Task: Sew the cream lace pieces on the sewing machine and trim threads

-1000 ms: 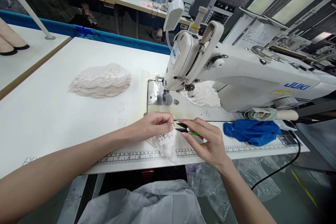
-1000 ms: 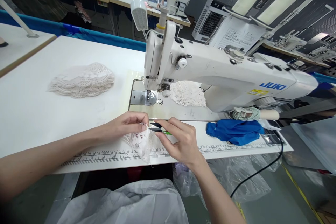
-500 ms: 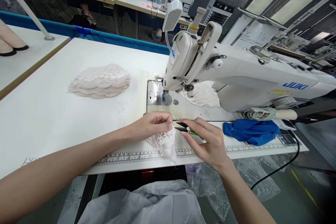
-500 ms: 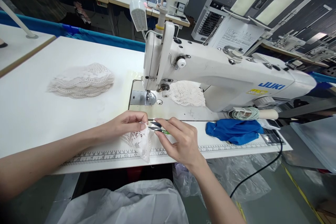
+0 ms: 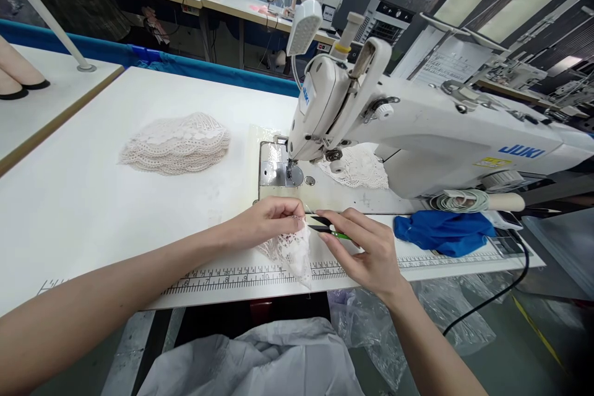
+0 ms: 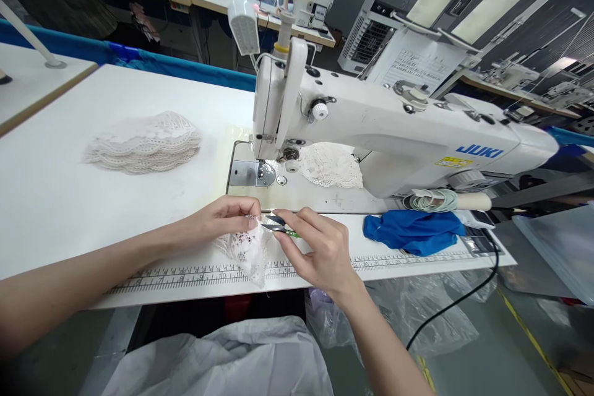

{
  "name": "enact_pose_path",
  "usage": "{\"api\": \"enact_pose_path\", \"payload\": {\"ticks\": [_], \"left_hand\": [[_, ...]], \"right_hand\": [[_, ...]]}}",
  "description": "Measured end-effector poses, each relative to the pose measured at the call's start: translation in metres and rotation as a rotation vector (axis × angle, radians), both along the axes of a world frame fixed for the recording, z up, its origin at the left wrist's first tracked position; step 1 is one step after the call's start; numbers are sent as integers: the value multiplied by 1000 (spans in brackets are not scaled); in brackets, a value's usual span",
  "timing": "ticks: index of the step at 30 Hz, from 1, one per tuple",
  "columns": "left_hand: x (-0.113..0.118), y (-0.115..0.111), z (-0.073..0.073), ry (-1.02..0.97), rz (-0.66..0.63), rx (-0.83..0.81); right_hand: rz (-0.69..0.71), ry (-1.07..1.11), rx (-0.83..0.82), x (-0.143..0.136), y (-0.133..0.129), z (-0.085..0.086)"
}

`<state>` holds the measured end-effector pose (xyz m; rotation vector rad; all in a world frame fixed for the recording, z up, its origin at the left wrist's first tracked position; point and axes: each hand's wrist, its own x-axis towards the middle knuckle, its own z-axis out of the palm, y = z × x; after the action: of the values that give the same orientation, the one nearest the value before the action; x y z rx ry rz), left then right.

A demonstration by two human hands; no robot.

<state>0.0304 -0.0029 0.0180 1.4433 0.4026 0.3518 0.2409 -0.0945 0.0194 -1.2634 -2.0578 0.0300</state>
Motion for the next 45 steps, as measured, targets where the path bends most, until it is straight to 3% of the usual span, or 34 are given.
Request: {"api": "enact_pose_path", "payload": {"ticks": [45], "left_hand": [[1,1,-2,-4,4,6]], "right_hand": [[9,48,-5,-1,0,3]]}}
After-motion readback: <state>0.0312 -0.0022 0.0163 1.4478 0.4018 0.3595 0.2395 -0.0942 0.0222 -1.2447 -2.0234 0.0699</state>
